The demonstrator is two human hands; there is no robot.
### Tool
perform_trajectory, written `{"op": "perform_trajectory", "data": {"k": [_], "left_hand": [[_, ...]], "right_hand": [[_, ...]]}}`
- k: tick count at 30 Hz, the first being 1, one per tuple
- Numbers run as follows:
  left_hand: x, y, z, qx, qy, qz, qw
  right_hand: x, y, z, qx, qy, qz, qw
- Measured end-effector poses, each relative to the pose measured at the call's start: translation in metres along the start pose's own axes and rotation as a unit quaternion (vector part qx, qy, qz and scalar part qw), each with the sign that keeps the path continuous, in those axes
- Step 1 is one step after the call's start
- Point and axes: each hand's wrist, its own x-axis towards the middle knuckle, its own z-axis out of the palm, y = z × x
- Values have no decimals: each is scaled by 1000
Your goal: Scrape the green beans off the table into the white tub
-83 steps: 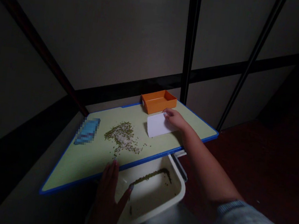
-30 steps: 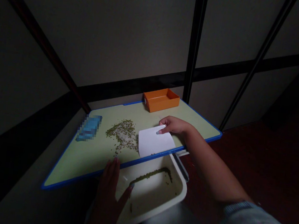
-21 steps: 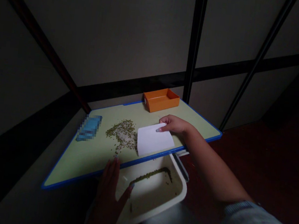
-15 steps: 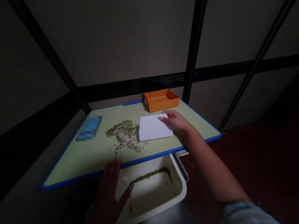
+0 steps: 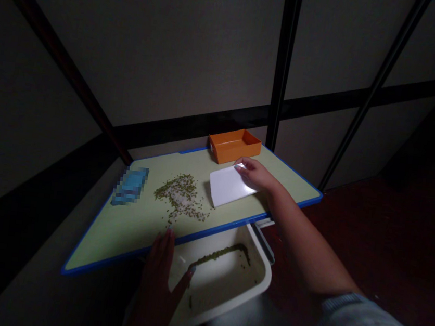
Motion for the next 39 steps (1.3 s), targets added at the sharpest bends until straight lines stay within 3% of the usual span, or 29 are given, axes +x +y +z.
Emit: {"op": "perform_trajectory", "data": {"k": [17,39], "left_hand": [[-1,1,2,-10,11,-3,1000],[0,2,0,-21,-1,-5,1000]], "right_hand": [[-1,-7,-1,-101,-9,0,995],[-4,-11,4,-91,-19,-2,996]]}}
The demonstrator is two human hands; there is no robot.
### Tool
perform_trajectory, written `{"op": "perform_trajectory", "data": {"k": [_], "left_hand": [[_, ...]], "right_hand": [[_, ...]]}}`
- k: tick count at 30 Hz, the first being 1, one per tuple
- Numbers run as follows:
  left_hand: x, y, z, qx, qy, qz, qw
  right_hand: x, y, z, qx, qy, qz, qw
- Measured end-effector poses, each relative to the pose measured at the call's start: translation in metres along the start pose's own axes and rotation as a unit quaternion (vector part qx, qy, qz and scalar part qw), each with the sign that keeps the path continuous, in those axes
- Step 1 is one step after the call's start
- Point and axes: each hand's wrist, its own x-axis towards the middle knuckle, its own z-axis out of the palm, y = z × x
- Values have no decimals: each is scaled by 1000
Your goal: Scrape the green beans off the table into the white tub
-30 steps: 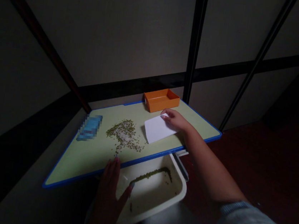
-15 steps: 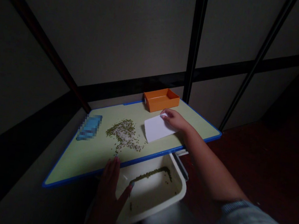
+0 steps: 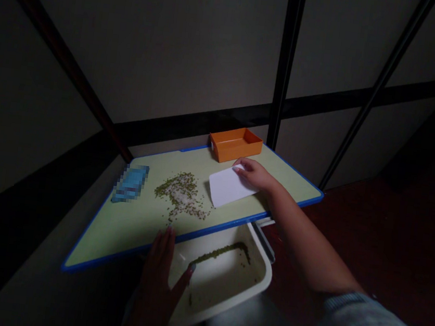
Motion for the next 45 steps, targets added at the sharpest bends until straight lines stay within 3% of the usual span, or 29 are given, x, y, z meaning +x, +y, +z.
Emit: {"op": "perform_trajectory", "data": {"k": [15,30,38,45], "left_hand": [[1,-2,0,2,1,4,1000],[0,0,-1,0,2,-7,1000],[0,0,-1,8,2,-2,1000],[0,0,-1,4,12,2,1000]], "right_hand": [[5,6,-3,-40,64,11,997],[1,3,-1,-12,14,0,1000],[2,3,-1,-27,32,-6,999],[-1,1,1,-5,4,1,1000]]}}
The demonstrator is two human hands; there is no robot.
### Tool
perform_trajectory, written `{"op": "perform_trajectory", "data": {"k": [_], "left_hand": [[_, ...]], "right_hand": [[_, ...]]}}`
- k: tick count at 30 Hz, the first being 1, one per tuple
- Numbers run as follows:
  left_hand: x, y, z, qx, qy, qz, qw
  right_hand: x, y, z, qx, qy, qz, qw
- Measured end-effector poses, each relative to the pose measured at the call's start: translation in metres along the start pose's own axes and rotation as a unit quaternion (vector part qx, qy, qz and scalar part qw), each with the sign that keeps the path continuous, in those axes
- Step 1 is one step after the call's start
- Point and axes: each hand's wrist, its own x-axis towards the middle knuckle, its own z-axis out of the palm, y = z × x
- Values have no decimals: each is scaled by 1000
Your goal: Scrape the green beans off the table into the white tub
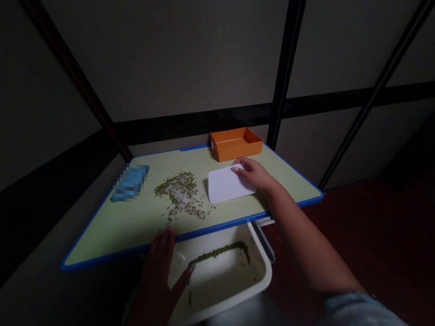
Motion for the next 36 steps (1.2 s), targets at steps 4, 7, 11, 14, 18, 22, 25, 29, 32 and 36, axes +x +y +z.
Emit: {"op": "perform_trajectory", "data": {"k": [4,7,11,14,18,22,25,29,32,36], "left_hand": [[0,0,0,2,-7,-2,1000],[0,-1,1,2,-8,-4,1000],[0,-2,2,6,-8,0,1000],[1,-1,2,8,-8,3,1000],[1,1,0,9,-10,8,1000],[1,1,-1,11,-9,4,1000],[1,1,0,8,-11,-2,1000],[1,1,0,4,-14,-4,1000],[1,0,-1,1,-12,0,1000],[-1,-1,2,1,-6,0,1000]], "right_hand": [[1,0,-1,1,6,8,1000],[1,0,-2,6,3,7,1000],[2,1,-2,10,1,-2,1000],[3,2,-1,7,16,-12,1000],[2,3,-1,19,5,-17,1000],[1,3,-1,24,-4,-13,1000],[1,3,-1,23,9,-11,1000],[2,2,-1,10,11,-4,1000],[3,1,-2,7,12,5,1000],[2,0,-2,7,6,5,1000]]}}
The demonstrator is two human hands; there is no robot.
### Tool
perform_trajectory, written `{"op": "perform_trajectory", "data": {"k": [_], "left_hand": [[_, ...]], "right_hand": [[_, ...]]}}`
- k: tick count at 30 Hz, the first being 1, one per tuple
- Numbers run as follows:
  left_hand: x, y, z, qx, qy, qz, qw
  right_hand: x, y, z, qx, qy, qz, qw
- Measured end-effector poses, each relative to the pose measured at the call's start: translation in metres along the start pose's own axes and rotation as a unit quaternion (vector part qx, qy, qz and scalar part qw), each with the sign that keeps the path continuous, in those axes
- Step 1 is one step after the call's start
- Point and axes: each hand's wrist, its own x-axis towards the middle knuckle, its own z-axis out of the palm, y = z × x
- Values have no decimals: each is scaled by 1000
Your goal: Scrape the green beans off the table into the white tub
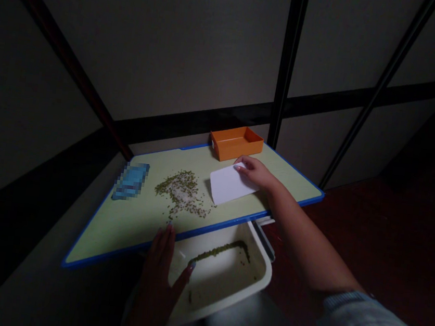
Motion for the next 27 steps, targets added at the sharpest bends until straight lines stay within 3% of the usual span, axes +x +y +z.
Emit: {"op": "perform_trajectory", "data": {"k": [21,27], "left_hand": [[0,1,1,8,2,5,1000],[1,1,-1,-1,-11,-3,1000]], "right_hand": [[-5,-1,0,0,-78,39,996],[-5,-2,1,7,-63,30,998]]}}
